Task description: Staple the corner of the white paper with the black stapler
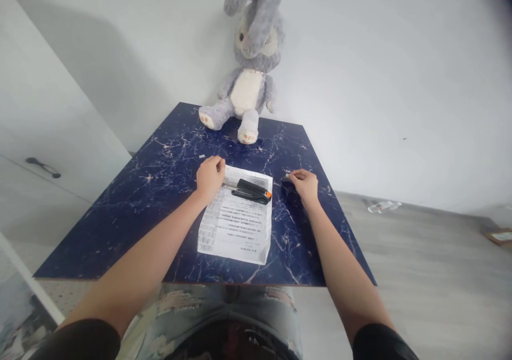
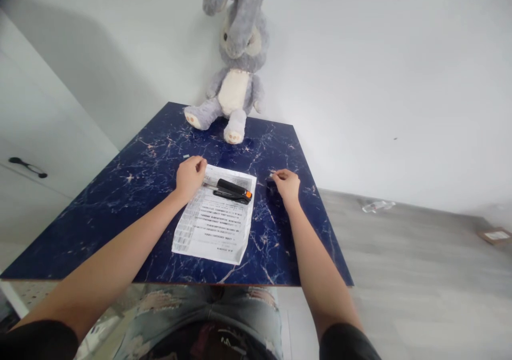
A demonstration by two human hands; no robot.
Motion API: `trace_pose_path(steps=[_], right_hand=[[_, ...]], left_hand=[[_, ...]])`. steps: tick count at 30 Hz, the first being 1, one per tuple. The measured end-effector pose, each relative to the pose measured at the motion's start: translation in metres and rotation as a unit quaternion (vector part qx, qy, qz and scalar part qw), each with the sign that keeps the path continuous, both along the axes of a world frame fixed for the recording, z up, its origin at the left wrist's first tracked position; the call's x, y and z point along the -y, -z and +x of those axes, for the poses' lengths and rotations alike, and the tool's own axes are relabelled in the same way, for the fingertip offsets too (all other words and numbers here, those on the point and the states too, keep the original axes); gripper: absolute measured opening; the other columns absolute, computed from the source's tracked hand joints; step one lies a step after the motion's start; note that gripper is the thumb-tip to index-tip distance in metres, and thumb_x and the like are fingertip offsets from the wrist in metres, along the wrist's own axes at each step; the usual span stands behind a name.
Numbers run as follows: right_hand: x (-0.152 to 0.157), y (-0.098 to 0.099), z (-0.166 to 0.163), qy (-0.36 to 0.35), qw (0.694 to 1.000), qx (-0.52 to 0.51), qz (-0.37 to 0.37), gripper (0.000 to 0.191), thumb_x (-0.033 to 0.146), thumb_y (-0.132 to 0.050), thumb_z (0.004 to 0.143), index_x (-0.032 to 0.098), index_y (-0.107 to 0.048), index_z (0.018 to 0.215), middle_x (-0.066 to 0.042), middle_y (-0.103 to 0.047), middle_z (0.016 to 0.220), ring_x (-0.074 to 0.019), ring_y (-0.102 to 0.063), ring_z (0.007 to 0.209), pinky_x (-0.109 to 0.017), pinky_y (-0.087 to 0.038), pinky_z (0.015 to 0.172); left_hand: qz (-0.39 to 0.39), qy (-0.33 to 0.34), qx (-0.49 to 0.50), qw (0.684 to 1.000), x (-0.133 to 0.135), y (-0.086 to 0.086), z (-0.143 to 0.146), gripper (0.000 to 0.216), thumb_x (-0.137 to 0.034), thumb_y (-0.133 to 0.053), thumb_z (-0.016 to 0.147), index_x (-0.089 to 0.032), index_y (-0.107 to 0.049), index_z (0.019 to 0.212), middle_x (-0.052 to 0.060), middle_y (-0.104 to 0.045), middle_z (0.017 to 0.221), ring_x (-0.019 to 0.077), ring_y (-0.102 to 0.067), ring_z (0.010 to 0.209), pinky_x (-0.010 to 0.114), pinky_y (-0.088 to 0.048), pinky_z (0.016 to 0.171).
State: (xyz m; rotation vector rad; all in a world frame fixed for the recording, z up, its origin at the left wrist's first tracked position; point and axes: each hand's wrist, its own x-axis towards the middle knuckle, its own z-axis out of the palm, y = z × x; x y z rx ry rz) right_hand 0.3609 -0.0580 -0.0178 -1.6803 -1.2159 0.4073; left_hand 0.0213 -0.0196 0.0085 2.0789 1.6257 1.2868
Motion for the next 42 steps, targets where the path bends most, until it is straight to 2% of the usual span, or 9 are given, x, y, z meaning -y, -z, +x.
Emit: trace_pose_path(steps=[6,14,19,21,25,30,34,38,42], right_hand=[[-0.004,0.007,0.011,0.014,1.0,-0.007,0.008,0.018,0.035,-0.074,0.071,0.019,-0.076,0.078,-0.008,-0.08,0.082,-0.0268,-0.076,0.081,-0.036,-0.058,0.079],[-0.01,0.01,0.021,0.01,1.0,-0.01,0.024,0.029,0.043,-0.075,0.072,0.018,-0.078,0.085,-0.01,-0.08,0.086,-0.0253,-0.075,0.078,-0.035,-0.059,0.074],[-0.015,0.012,0.024,0.014,0.999,0.013,0.026,0.028,0.043,-0.077,0.071,0.017,-0.08,0.082,-0.01,-0.08,0.084,-0.0255,-0.075,0.078,-0.037,-0.059,0.079],[-0.017,0.014,0.024,0.017,0.999,0.019,0.024,0.027,0.042,-0.076,0.072,0.017,-0.08,0.082,-0.01,-0.08,0.084,-0.0258,-0.075,0.078,-0.038,-0.059,0.08],[-0.02,0.016,0.025,0.021,0.999,0.02,0.022,0.027,0.038,-0.072,0.075,0.016,-0.081,0.089,-0.011,-0.081,0.087,-0.0261,-0.076,0.081,-0.038,-0.059,0.083],[-0.009,0.004,0.011,0.027,0.998,0.039,0.037,0.022,0.033,-0.067,0.08,0.016,-0.079,0.088,-0.01,-0.079,0.085,-0.0253,-0.075,0.082,-0.038,-0.057,0.086],[0.013,-0.022,-0.026,-0.109,0.986,0.079,0.094,0.029,0.044,-0.062,0.094,0.019,-0.077,0.1,-0.008,-0.078,0.096,-0.0235,-0.071,0.088,-0.037,-0.057,0.083],[0.034,-0.037,-0.071,-0.334,0.918,0.187,0.104,0.044,0.05,-0.066,0.096,0.024,-0.067,0.131,-0.009,-0.073,0.119,-0.0271,-0.067,0.107,-0.045,-0.054,0.098],[0.038,-0.027,-0.096,-0.383,0.88,0.278,0.036,0.062,0.044,-0.076,0.089,0.023,-0.055,0.144,-0.013,-0.067,0.134,-0.0331,-0.062,0.12,-0.05,-0.052,0.104]], left_hand=[[-0.028,-0.018,-0.054,0.998,-0.008,0.01,-0.004,0.023,-0.02,-0.047,0.098,-0.021,-0.068,0.088,0.012,-0.064,0.093,0.0293,-0.058,0.097,0.041,-0.044,0.093],[-0.034,-0.08,-0.087,0.992,-0.01,0.015,-0.007,0.028,-0.016,-0.052,0.092,-0.021,-0.074,0.108,0.02,-0.061,0.121,0.0406,-0.054,0.118,0.054,-0.046,0.097],[-0.057,-0.082,-0.096,0.99,-0.026,0.024,-0.022,0.048,-0.013,-0.051,0.09,-0.015,-0.065,0.136,0.023,-0.049,0.153,0.0447,-0.039,0.144,0.064,-0.029,0.117],[-0.087,-0.073,-0.108,0.988,-0.03,0.025,-0.026,0.048,-0.011,-0.052,0.089,-0.014,-0.067,0.134,0.024,-0.053,0.15,0.0455,-0.041,0.143,0.065,-0.028,0.117],[-0.082,-0.056,-0.15,0.984,-0.029,0.024,-0.03,0.043,-0.006,-0.047,0.086,-0.016,-0.076,0.117,0.022,-0.067,0.128,0.0417,-0.055,0.124,0.056,-0.044,0.103],[-0.061,-0.056,-0.139,0.987,-0.027,0.02,-0.033,0.038,-0.007,-0.048,0.087,-0.018,-0.078,0.107,0.02,-0.069,0.106,0.0382,-0.059,0.107,0.05,-0.049,0.092],[-0.032,0.003,-0.018,0.999,-0.026,0.019,-0.024,0.034,-0.011,-0.05,0.091,-0.018,-0.077,0.112,0.015,-0.072,0.108,0.0313,-0.066,0.102,0.046,-0.051,0.098],[-0.053,0.106,0.179,0.977,-0.026,0.023,-0.01,0.027,-0.02,-0.058,0.093,-0.018,-0.079,0.11,0.009,-0.077,0.102,0.0216,-0.07,0.089,0.036,-0.056,0.088],[-0.104,0.165,0.31,0.931,-0.024,0.023,-0.003,0.025,-0.034,-0.075,0.084,-0.015,-0.078,0.101,0.007,-0.077,0.091,0.0183,-0.07,0.078,0.031,-0.056,0.076]])
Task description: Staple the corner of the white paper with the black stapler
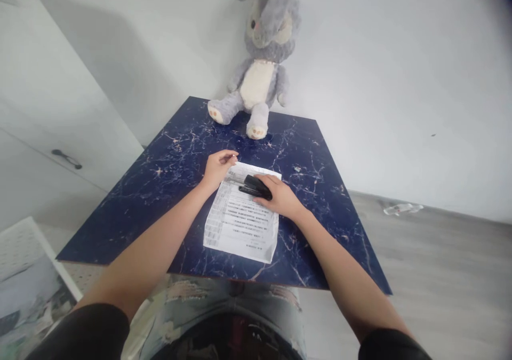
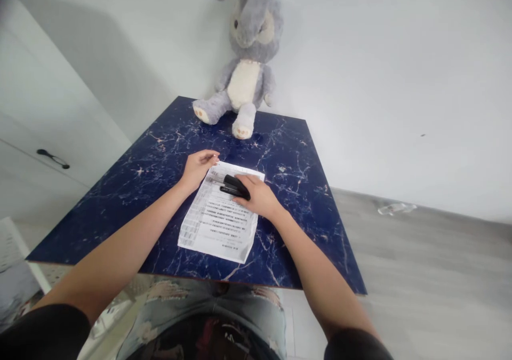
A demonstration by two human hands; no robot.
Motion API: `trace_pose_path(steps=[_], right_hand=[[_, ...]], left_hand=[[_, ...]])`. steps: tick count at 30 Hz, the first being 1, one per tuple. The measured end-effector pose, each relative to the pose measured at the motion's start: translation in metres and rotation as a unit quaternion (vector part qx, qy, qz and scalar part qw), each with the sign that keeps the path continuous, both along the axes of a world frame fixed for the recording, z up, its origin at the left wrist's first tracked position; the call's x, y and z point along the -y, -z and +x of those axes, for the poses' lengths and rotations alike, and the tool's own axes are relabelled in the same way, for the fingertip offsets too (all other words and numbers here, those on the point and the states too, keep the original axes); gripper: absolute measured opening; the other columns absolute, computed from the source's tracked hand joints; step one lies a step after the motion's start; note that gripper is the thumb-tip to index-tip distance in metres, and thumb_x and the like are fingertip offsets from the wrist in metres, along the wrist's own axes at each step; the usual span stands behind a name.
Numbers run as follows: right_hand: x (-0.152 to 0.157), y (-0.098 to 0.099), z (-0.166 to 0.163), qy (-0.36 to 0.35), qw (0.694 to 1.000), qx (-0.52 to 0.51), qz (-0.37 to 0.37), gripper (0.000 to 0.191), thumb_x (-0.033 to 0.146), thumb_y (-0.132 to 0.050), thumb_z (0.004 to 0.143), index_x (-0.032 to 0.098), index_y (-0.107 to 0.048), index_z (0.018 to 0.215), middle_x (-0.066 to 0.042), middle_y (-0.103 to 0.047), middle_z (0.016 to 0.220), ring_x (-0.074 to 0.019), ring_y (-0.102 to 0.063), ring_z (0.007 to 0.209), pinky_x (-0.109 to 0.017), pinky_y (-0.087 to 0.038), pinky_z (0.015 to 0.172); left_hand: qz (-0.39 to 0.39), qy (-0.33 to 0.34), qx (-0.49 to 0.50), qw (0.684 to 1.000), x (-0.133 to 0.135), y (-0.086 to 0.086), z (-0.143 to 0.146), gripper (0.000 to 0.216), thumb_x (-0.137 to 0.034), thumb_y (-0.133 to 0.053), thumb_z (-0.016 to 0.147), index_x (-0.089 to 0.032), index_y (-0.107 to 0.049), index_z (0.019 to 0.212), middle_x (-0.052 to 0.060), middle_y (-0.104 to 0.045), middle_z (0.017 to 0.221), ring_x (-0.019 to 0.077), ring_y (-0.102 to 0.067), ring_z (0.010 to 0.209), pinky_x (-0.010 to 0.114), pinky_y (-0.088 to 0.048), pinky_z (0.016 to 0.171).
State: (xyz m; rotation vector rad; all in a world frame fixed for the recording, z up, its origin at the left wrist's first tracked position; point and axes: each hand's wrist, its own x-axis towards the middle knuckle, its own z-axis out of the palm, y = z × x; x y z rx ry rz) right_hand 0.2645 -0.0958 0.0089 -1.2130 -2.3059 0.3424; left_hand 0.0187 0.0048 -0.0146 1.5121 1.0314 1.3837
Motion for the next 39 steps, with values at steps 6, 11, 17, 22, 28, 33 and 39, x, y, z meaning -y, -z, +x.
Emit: trace_pose_path(steps=[6,11,17,22,28,33,39], right_hand=[[-0.005,0.008,0.008,0.043,0.999,0.003,-0.024,0.036,0.032,-0.074,0.089,0.02,-0.065,0.121,-0.01,-0.072,0.105,-0.0272,-0.068,0.094,-0.042,-0.055,0.089],[-0.005,0.002,0.016,0.049,0.998,-0.003,-0.028,0.032,0.03,-0.077,0.086,0.02,-0.067,0.115,-0.008,-0.072,0.102,-0.0257,-0.067,0.09,-0.04,-0.054,0.085],[-0.008,0.005,0.021,0.054,0.998,0.009,-0.024,0.028,0.033,-0.077,0.086,0.021,-0.069,0.109,-0.007,-0.072,0.095,-0.025,-0.066,0.086,-0.039,-0.052,0.082],[-0.008,0.005,0.021,0.052,0.998,0.003,-0.026,0.027,0.033,-0.077,0.086,0.021,-0.069,0.109,-0.007,-0.073,0.099,-0.0248,-0.067,0.088,-0.039,-0.052,0.083],[-0.008,0.003,0.021,0.05,0.998,0.008,-0.022,0.024,0.033,-0.078,0.085,0.02,-0.068,0.104,-0.006,-0.071,0.092,-0.0237,-0.066,0.084,-0.037,-0.051,0.079],[-0.009,0.003,0.021,0.05,0.999,0.003,-0.02,0.025,0.032,-0.078,0.085,0.02,-0.069,0.105,-0.005,-0.072,0.094,-0.0228,-0.066,0.084,-0.036,-0.05,0.079],[-0.009,0.002,0.022,0.048,0.999,0.006,-0.024,0.023,0.033,-0.078,0.085,0.021,-0.069,0.102,-0.004,-0.071,0.09,-0.0216,-0.065,0.082,-0.034,-0.049,0.077]], left_hand=[[-0.002,0.124,-0.012,0.992,0.008,-0.008,0.005,0.028,-0.036,-0.086,0.077,-0.015,-0.074,0.089,0.007,-0.076,0.088,0.0197,-0.073,0.083,0.034,-0.059,0.084],[0.091,0.259,-0.147,0.95,0.013,-0.016,0.003,0.013,-0.028,-0.079,0.082,-0.016,-0.075,0.084,0.008,-0.074,0.095,0.0193,-0.071,0.088,0.033,-0.057,0.087],[0.136,0.289,-0.154,0.935,0.014,-0.02,0.0,0.01,-0.024,-0.08,0.083,-0.017,-0.074,0.088,0.007,-0.072,0.095,0.0192,-0.069,0.091,0.033,-0.054,0.087],[0.145,0.302,-0.18,0.925,0.016,-0.02,-0.001,0.009,-0.023,-0.079,0.083,-0.018,-0.074,0.089,0.007,-0.072,0.096,0.019,-0.068,0.091,0.033,-0.055,0.085],[0.144,0.291,-0.18,0.929,0.015,-0.018,-0.002,0.01,-0.02,-0.078,0.082,-0.018,-0.073,0.091,0.007,-0.071,0.097,0.0174,-0.068,0.089,0.03,-0.056,0.082],[0.123,0.296,-0.181,0.93,0.015,-0.018,-0.001,0.012,-0.023,-0.079,0.083,-0.018,-0.074,0.092,0.007,-0.071,0.098,0.0169,-0.069,0.087,0.029,-0.056,0.082],[0.166,0.294,-0.229,0.913,0.014,-0.024,-0.005,0.005,-0.023,-0.078,0.084,-0.02,-0.078,0.087,0.005,-0.075,0.092,0.0177,-0.07,0.086,0.031,-0.054,0.084]])
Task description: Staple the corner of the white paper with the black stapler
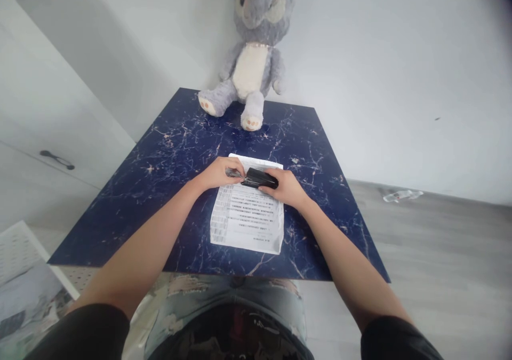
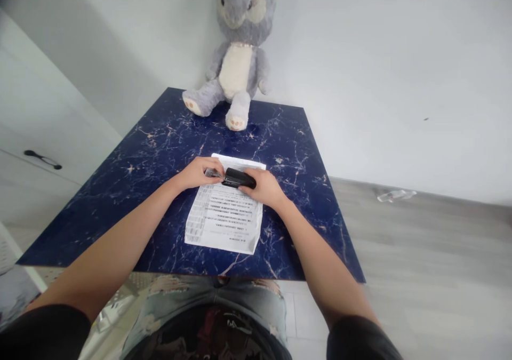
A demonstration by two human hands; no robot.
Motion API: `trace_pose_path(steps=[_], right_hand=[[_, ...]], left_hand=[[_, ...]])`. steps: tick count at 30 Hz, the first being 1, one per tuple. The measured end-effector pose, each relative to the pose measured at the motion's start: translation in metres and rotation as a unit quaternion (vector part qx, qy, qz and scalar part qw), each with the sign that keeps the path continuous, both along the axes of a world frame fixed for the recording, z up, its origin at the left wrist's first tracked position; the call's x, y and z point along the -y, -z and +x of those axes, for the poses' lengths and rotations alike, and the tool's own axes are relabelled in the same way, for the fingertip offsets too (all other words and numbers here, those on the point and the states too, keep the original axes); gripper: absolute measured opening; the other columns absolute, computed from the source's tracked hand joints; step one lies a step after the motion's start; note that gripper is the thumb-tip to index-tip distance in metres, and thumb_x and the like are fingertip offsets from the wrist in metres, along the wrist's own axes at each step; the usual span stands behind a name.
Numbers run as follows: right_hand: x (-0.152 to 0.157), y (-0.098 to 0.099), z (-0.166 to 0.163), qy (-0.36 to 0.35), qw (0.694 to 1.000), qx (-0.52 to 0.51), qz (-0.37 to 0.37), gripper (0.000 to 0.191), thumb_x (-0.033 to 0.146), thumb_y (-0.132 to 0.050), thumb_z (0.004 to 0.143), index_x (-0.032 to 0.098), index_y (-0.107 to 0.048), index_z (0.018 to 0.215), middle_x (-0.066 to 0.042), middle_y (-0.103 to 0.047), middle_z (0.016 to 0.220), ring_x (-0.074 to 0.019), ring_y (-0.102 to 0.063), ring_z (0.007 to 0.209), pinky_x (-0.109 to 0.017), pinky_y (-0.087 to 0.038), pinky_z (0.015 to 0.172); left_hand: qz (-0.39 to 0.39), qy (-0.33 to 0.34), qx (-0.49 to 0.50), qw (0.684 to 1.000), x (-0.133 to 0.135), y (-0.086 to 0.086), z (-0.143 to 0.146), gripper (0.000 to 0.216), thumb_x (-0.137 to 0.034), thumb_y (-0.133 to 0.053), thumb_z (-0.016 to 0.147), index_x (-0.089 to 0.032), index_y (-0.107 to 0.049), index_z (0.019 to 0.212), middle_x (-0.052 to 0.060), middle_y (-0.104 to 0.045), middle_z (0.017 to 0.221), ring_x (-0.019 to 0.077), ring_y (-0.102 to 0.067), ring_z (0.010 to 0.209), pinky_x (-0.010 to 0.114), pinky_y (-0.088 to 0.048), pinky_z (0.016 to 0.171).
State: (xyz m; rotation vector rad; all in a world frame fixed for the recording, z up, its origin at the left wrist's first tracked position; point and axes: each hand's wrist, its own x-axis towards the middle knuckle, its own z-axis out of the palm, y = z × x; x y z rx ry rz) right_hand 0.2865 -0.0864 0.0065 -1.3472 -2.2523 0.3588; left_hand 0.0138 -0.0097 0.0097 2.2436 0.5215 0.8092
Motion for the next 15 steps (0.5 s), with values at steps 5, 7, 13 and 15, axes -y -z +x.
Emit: trace_pose_path(steps=[5,7,13,15], right_hand=[[0.0,-0.002,0.0,-0.002,1.0,0.003,-0.003,0.023,0.033,-0.078,0.085,0.02,-0.069,0.102,-0.004,-0.072,0.09,-0.0221,-0.065,0.082,-0.035,-0.05,0.077],[0.0,-0.002,0.001,0.0,1.0,0.001,-0.004,0.023,0.033,-0.078,0.085,0.02,-0.07,0.102,-0.004,-0.072,0.09,-0.0222,-0.065,0.081,-0.036,-0.05,0.077],[-0.003,0.002,0.009,0.002,0.997,-0.074,-0.014,0.023,0.028,-0.08,0.081,0.02,-0.074,0.102,-0.004,-0.074,0.091,-0.0217,-0.067,0.081,-0.035,-0.052,0.079],[-0.003,0.003,0.011,0.004,0.996,-0.092,-0.013,0.024,0.027,-0.08,0.079,0.02,-0.074,0.101,-0.004,-0.073,0.09,-0.0214,-0.067,0.081,-0.035,-0.052,0.08]], left_hand=[[0.009,0.003,-0.027,1.0,-0.004,-0.002,-0.011,0.009,-0.03,-0.079,0.087,-0.022,-0.081,0.088,0.006,-0.078,0.095,0.019,-0.073,0.088,0.034,-0.055,0.087],[-0.003,0.004,-0.037,0.999,-0.007,-0.001,-0.017,0.01,-0.031,-0.079,0.087,-0.023,-0.082,0.092,0.007,-0.079,0.1,0.0201,-0.074,0.093,0.036,-0.056,0.092],[-0.113,0.011,-0.043,0.993,-0.015,0.003,-0.029,0.016,-0.032,-0.084,0.081,-0.023,-0.085,0.095,0.008,-0.082,0.104,0.0236,-0.077,0.099,0.037,-0.058,0.097],[-0.136,0.006,-0.049,0.989,-0.014,0.006,-0.025,0.02,-0.032,-0.086,0.078,-0.024,-0.085,0.097,0.007,-0.082,0.101,0.0237,-0.078,0.097,0.037,-0.059,0.095]])
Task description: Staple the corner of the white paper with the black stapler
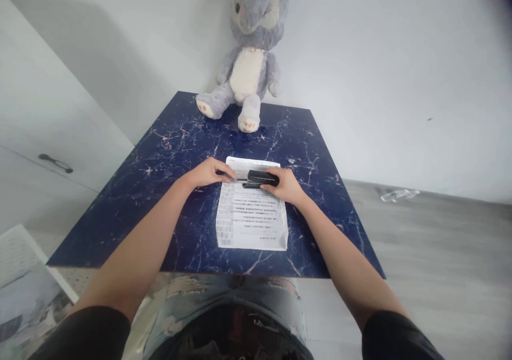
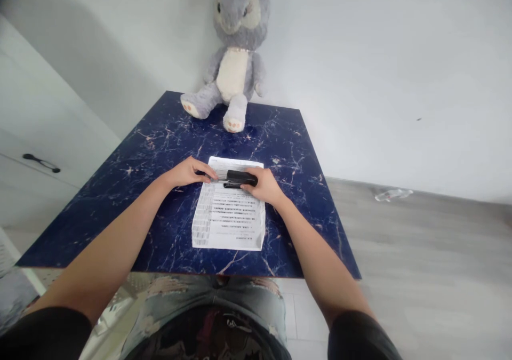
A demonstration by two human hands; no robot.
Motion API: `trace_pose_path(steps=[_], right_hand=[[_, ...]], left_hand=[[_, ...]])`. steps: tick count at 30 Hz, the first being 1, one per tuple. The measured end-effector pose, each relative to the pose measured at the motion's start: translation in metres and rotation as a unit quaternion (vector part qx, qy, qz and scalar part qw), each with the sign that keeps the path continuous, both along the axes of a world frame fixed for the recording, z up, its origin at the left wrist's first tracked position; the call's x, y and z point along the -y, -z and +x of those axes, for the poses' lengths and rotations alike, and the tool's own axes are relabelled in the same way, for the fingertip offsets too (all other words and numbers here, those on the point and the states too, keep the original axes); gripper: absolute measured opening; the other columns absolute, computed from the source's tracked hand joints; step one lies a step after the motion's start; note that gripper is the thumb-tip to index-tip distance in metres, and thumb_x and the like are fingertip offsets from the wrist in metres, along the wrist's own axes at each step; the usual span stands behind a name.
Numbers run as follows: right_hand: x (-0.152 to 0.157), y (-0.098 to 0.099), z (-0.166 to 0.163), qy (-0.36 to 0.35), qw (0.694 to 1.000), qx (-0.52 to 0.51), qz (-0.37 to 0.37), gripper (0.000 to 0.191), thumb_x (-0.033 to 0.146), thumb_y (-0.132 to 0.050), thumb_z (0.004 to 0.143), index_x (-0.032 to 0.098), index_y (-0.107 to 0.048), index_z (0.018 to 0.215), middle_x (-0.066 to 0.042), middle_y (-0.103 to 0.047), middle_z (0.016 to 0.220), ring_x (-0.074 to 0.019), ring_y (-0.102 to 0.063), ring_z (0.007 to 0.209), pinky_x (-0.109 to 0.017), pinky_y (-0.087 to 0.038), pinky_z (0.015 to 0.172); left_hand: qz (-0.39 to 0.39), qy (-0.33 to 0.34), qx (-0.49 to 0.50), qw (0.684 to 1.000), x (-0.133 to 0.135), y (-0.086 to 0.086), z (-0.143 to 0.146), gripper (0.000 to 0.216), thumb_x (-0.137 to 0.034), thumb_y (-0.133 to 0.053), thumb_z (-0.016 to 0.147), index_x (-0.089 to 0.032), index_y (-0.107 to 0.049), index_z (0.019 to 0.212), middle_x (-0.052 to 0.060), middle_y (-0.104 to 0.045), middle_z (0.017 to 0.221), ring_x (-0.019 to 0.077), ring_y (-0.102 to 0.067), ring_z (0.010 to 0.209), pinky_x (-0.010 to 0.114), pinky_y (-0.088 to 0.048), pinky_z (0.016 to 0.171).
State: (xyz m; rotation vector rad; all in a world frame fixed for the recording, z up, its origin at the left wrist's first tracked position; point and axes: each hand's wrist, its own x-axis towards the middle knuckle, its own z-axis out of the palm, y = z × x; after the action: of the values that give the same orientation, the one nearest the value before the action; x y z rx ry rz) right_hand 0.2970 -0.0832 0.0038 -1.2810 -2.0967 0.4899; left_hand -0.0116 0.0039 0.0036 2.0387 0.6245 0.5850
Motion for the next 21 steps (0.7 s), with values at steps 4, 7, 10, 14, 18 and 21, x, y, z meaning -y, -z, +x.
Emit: trace_pose_path(steps=[4,7,10,14,18,21], right_hand=[[0.003,-0.002,-0.007,0.002,0.999,-0.039,0.001,0.027,0.031,-0.081,0.079,0.019,-0.074,0.103,-0.004,-0.072,0.089,-0.0206,-0.065,0.079,-0.034,-0.052,0.077],[0.009,-0.005,-0.018,-0.016,0.998,-0.056,-0.004,0.027,0.034,-0.081,0.08,0.019,-0.074,0.102,-0.004,-0.072,0.089,-0.0205,-0.065,0.078,-0.034,-0.052,0.076],[0.011,-0.005,-0.025,-0.013,0.998,-0.067,-0.008,0.028,0.035,-0.08,0.081,0.02,-0.073,0.104,-0.005,-0.073,0.094,-0.0227,-0.067,0.083,-0.037,-0.053,0.081],[0.01,-0.002,-0.027,-0.017,0.997,-0.079,-0.005,0.028,0.034,-0.081,0.08,0.021,-0.073,0.104,-0.005,-0.074,0.096,-0.0239,-0.067,0.087,-0.039,-0.053,0.083],[0.009,0.0,-0.029,-0.04,0.996,-0.068,-0.031,0.027,0.031,-0.084,0.078,0.021,-0.074,0.101,-0.003,-0.072,0.089,-0.0218,-0.066,0.081,-0.036,-0.053,0.079],[0.01,0.001,-0.031,-0.037,0.996,-0.063,-0.046,0.027,0.03,-0.085,0.076,0.02,-0.074,0.099,-0.002,-0.072,0.088,-0.0205,-0.065,0.079,-0.034,-0.052,0.076]], left_hand=[[0.002,-0.036,0.051,0.998,0.01,0.003,0.018,0.031,-0.03,-0.088,0.075,-0.02,-0.078,0.102,0.006,-0.079,0.098,0.0208,-0.075,0.092,0.037,-0.057,0.091],[0.038,-0.044,0.072,0.996,0.017,0.002,0.028,0.031,-0.025,-0.088,0.072,-0.019,-0.073,0.099,0.003,-0.075,0.097,0.0187,-0.07,0.091,0.035,-0.055,0.09],[0.063,-0.044,0.057,0.995,0.02,-0.001,0.032,0.025,-0.022,-0.085,0.074,-0.02,-0.072,0.095,0.001,-0.072,0.095,0.0181,-0.067,0.091,0.034,-0.052,0.091],[0.077,-0.035,0.043,0.995,0.018,-0.001,0.03,0.024,-0.023,-0.083,0.075,-0.021,-0.072,0.096,0.0,-0.073,0.095,0.0183,-0.067,0.09,0.034,-0.049,0.09],[0.058,-0.009,0.023,0.998,0.01,0.002,0.023,0.034,-0.03,-0.09,0.069,-0.02,-0.073,0.097,0.002,-0.074,0.094,0.0192,-0.068,0.088,0.033,-0.05,0.086],[0.029,-0.014,0.028,0.999,0.002,0.002,0.015,0.034,-0.035,-0.09,0.071,-0.018,-0.074,0.095,0.005,-0.075,0.092,0.0179,-0.068,0.083,0.031,-0.051,0.081]])
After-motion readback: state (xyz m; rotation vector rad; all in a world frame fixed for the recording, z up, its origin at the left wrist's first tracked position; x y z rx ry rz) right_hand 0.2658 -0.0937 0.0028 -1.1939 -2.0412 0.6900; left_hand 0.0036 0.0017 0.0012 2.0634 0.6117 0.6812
